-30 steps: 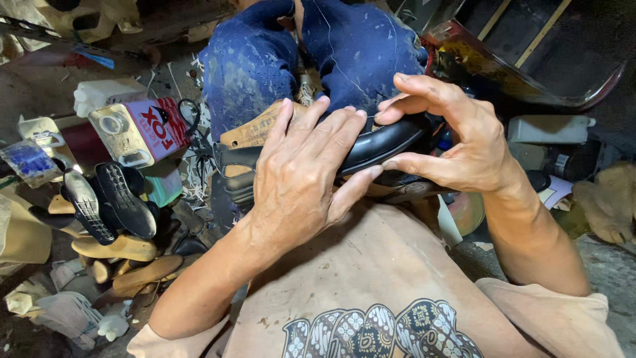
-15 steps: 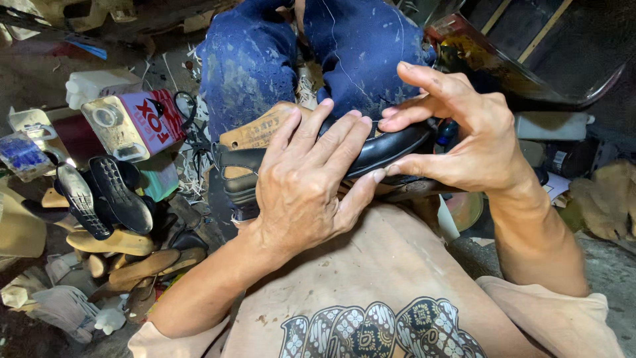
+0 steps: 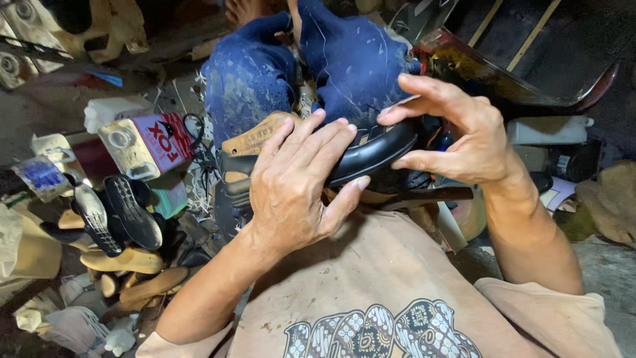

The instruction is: The person fits a black leather shoe upper onto a wooden last, aligns the edges by hand, and then uses a hammer to strike and secure the sole and heel assembly.

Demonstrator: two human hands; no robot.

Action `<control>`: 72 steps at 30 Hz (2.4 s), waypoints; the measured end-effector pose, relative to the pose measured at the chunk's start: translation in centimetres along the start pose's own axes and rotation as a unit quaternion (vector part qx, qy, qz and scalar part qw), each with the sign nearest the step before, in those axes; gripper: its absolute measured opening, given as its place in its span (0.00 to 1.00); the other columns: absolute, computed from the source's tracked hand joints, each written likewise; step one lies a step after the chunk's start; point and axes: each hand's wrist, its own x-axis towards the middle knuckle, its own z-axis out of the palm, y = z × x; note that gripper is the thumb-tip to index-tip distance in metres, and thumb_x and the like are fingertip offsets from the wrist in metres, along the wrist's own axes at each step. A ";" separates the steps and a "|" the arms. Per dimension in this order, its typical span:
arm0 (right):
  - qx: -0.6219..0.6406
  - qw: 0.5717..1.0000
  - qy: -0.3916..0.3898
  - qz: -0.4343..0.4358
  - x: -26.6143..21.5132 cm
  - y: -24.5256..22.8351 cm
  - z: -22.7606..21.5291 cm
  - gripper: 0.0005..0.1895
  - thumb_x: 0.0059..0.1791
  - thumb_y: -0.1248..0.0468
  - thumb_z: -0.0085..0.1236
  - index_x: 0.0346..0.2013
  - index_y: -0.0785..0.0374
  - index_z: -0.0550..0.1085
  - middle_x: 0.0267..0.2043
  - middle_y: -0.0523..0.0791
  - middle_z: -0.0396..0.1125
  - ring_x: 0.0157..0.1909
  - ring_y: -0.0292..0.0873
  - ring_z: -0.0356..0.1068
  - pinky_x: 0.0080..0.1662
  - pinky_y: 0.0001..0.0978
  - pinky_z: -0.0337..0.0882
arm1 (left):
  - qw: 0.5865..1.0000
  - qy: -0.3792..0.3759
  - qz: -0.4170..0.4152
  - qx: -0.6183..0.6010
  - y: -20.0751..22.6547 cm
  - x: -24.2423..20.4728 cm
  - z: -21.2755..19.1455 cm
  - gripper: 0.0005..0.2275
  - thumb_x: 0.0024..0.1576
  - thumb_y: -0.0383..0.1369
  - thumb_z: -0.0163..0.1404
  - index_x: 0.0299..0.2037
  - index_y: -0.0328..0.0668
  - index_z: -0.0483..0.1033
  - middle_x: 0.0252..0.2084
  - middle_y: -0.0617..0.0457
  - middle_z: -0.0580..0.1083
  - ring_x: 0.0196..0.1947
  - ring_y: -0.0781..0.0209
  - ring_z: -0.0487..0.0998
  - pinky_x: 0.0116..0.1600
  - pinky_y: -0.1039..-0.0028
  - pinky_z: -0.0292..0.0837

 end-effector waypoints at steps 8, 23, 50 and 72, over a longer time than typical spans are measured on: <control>0.005 1.000 0.023 -0.006 -0.1 -0.1 0.7 0.48 0.38 0.63 0.76 0.68 0.69 0.60 0.51 0.53 0.75 0.58 0.44 0.76 0.66 0.34 0.69 | 0.999 -0.021 0.025 0.035 -0.7 -0.4 0.1 0.23 0.59 0.47 0.54 0.59 0.42 0.74 0.59 0.49 0.77 0.63 0.45 0.76 0.67 0.54 0.63; 0.053 0.993 0.097 -0.040 -0.3 -7.6 1.5 0.54 0.35 0.60 0.74 0.68 0.72 0.56 0.52 0.56 0.74 0.56 0.47 0.77 0.65 0.37 0.75 | 0.982 0.065 0.080 -0.160 1.8 -1.1 -2.4 0.20 0.67 0.39 0.40 0.62 0.31 0.67 0.64 0.38 0.72 0.68 0.37 0.73 0.75 0.46 0.66; -0.143 0.982 -0.022 -0.126 2.8 -7.3 8.6 0.26 0.44 0.60 0.70 0.51 0.66 0.69 0.65 0.60 0.62 0.73 0.64 0.62 0.76 0.60 0.62 | 0.919 0.257 -0.142 -0.263 1.4 -10.1 -2.3 0.20 0.60 0.31 0.59 0.58 0.34 0.65 0.57 0.38 0.72 0.63 0.39 0.77 0.71 0.58 0.73; -0.132 0.973 -0.090 -0.169 3.9 -9.6 9.0 0.13 0.47 0.58 0.62 0.28 0.58 0.66 0.52 0.53 0.70 0.56 0.47 0.73 0.67 0.52 0.68 | 0.932 0.225 -0.090 -0.271 1.8 -9.4 -1.4 0.18 0.66 0.33 0.51 0.60 0.32 0.63 0.62 0.32 0.68 0.67 0.36 0.73 0.73 0.54 0.72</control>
